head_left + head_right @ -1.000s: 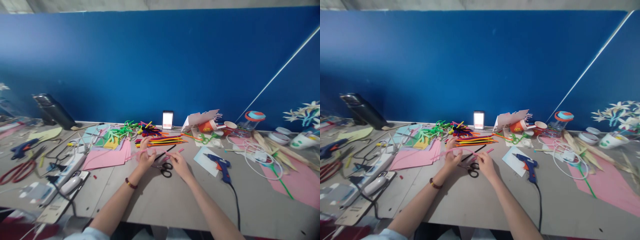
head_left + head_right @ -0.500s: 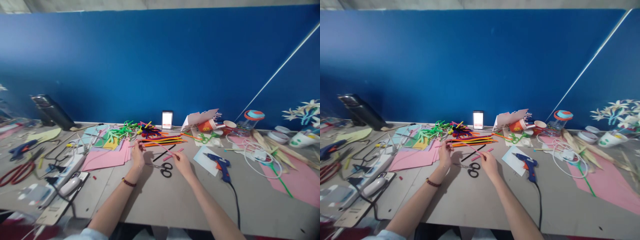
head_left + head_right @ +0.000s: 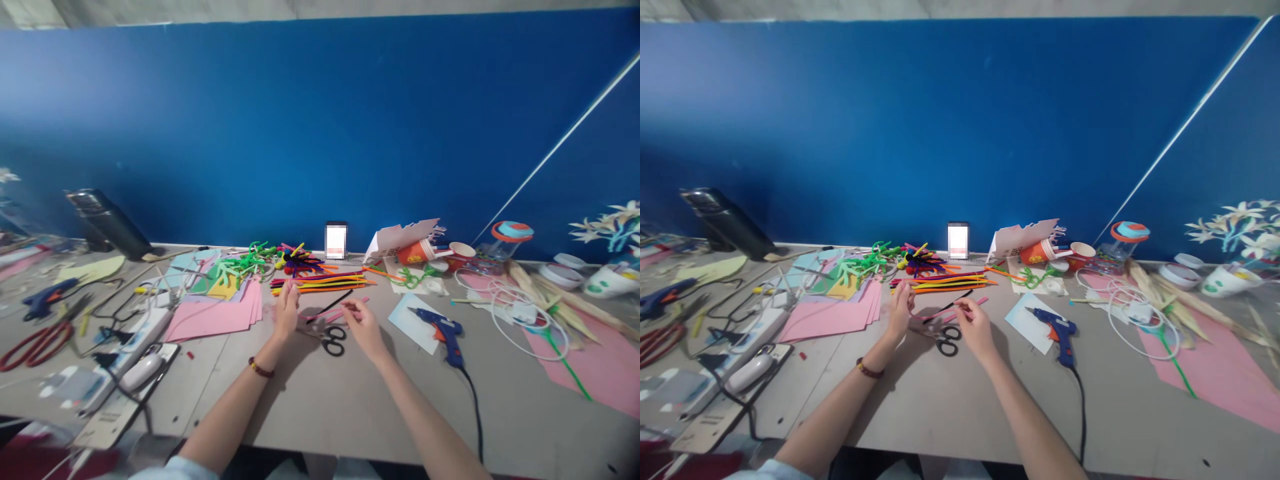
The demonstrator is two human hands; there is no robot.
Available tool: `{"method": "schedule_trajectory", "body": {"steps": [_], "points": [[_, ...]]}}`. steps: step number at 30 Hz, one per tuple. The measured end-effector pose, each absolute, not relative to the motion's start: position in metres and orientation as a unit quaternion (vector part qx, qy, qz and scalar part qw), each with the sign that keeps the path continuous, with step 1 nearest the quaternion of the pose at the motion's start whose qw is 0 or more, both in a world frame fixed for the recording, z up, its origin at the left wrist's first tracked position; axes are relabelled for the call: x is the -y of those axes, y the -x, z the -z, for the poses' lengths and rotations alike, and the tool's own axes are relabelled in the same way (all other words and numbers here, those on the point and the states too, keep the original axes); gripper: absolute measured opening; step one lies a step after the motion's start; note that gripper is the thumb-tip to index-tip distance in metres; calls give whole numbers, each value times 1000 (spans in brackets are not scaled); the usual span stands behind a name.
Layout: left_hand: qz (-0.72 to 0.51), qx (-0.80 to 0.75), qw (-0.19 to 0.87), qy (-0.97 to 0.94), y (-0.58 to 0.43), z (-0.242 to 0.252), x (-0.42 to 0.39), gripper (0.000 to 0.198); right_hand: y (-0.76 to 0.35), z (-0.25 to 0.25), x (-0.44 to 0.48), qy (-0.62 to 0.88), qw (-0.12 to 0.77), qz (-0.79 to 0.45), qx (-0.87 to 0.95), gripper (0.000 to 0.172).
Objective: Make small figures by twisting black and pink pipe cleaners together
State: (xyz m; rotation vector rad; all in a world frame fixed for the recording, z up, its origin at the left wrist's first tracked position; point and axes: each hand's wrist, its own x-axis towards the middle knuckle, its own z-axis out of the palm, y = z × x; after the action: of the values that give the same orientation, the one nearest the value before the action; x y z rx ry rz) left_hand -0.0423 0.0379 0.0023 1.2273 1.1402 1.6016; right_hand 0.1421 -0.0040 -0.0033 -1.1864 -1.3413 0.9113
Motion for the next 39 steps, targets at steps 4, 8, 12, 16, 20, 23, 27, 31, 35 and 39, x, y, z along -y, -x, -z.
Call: {"method": "schedule_trajectory", "body": {"steps": [4, 8, 12, 16, 20, 23, 27, 31, 35, 39], "points": [[-627, -423, 458, -466, 39, -7, -35, 33, -142, 5, 1, 475, 556, -472, 492, 30], [-594, -453, 405, -527, 34, -14, -29, 28, -145, 7, -2, 473, 565, -458, 497, 31], [-556, -442, 355, -607, 25, -15, -23, 27, -146, 7, -3, 483, 561, -463, 487, 32], [-522, -438, 395, -616, 17, -12, -19, 28, -142, 6, -1, 468, 586, -461, 475, 44], [-483, -434, 472, -597, 12, -12, -15, 31, -139, 5, 4, 464, 592, -435, 495, 36], [-479, -432, 491, -586, 9, -14, -11, 33, -139, 7, 5, 458, 587, -434, 507, 24], [-465, -435, 552, -538, 6, -13, -7, 36, -137, 10, 5, 449, 587, -441, 508, 25], [-455, -427, 594, -508, 4, -9, -7, 41, -134, 9, 5, 439, 599, -450, 496, 27], [-457, -423, 595, -509, 3, -10, -6, 41, -135, 7, 6, 442, 594, -454, 495, 26], [-463, -415, 597, -506, 3, -11, -4, 42, -137, 9, 5, 451, 591, -456, 490, 28]]}}
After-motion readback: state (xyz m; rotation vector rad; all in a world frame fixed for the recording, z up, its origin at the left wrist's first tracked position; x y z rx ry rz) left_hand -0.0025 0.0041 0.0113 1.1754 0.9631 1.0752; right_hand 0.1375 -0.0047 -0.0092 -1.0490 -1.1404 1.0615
